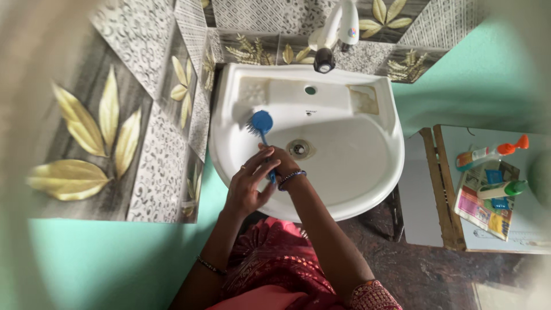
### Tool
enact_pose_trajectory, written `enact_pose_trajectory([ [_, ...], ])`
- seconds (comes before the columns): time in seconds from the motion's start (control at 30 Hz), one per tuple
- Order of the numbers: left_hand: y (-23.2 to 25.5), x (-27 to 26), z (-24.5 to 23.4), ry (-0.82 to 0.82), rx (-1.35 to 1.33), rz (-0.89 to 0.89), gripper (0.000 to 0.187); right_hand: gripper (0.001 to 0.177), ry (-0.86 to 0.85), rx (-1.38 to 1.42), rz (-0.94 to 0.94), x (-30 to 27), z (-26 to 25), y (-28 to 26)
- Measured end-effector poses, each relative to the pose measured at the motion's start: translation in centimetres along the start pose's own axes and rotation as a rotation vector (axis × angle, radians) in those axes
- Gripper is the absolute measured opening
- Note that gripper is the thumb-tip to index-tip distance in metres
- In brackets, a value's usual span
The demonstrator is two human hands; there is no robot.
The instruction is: The person cleans the washbasin by scrubbing it with a blue brush and rinsing it with water from the faucet.
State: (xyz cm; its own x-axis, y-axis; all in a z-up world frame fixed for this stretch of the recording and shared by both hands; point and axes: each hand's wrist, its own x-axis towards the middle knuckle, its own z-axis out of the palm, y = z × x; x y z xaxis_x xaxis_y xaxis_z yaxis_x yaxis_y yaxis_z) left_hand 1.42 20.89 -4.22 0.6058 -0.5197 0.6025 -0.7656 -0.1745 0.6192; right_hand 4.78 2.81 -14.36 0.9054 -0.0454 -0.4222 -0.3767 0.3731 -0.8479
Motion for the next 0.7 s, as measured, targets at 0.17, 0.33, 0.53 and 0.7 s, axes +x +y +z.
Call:
enact_pose_trajectory([
  [0.17,-0.1,-1.3,1.3,-0.054,0.103,-0.068,0.033,0.015,-0.048,0.281,0.269,0.3,-1.6,5.0],
  [0.33,-0.4,-3.3,5.2,-0.029,-0.086,-0.297,0.029,0.030,-0.039,0.213,0.498,0.1,-5.4,5.7],
  [0.53,-0.3,-4.5,11.1,-0.049,-0.220,-0.416,0.036,0.026,0.061,0.042,0.524,-1.1,-9.9,5.1],
  [0.7,1.1,-4.0,10.7,-0.101,0.008,-0.319,0.035,0.023,-0.076,0.026,0.509,-1.4,-10.9,4.6],
])
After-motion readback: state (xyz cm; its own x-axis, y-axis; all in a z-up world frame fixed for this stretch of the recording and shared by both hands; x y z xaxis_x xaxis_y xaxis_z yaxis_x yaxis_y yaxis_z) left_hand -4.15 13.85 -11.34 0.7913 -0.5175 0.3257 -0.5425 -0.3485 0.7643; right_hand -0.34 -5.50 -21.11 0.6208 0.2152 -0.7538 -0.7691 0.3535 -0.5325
